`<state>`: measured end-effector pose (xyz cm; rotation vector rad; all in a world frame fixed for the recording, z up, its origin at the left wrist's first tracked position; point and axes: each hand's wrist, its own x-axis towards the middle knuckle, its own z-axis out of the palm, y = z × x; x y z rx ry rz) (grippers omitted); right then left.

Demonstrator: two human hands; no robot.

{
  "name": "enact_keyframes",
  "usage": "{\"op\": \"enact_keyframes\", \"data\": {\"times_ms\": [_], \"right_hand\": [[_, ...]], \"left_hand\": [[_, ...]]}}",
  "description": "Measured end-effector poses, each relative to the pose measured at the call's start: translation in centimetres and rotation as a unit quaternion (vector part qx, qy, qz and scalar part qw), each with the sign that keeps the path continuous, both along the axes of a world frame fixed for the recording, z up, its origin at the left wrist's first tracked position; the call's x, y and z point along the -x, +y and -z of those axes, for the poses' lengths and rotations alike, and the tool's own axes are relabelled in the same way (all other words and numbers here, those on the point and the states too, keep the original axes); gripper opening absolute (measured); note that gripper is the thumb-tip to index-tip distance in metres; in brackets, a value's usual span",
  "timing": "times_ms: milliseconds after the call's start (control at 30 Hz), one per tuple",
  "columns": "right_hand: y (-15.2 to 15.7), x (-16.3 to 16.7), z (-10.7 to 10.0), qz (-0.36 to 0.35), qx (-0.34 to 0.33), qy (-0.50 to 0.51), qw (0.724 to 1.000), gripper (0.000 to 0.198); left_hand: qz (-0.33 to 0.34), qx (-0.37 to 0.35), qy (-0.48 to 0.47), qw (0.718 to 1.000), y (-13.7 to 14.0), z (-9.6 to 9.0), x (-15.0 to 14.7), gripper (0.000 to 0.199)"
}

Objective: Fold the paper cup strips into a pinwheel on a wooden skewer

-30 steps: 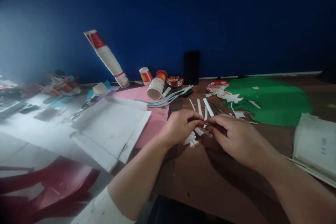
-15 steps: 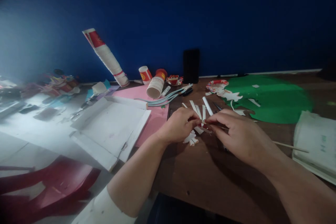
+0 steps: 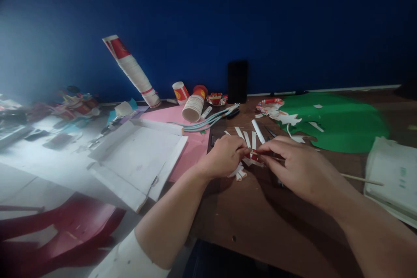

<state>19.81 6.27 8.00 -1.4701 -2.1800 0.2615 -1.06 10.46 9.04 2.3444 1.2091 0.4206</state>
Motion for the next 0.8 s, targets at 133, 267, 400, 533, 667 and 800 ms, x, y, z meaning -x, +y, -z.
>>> {"op": "enact_keyframes", "data": {"times_ms": [133,267,400,533,667,800], "right_hand": [[0.1,0.0,0.0,-0.005,-0.004,0.005,1.0,0.024],[0.0,0.1,-0.2,-0.002,-0.008,0.005,1.0,0.023],[-0.1,0.1,-0.2,0.002,-0.014,0.0,1.0,0.023],[0.0,0.3,0.1,-0.005,-0.033,0.006,0.999,0.029],[-0.1,0.8,0.3,0.004,-0.034,0.013,0.999,0.031],[-0.1,1.2,0.2,0.009,-0.053,0.023,0.998,0.028]], "left_hand": [[0.0,-0.003,0.001,1.0,0.0,-0.1,-0.1,0.027],[0.001,-0.012,0.015,1.0,-0.1,-0.2,-0.2,0.03],[0.001,-0.013,0.023,1.0,-0.1,-0.3,-0.4,0.031],[0.003,-0.025,0.011,1.0,-0.1,-0.2,-0.4,0.028],[0.002,-0.041,0.001,0.999,-0.3,-0.1,-0.4,0.03],[0.008,-0.036,-0.007,0.999,-0.4,-0.3,-0.4,0.032]]}}
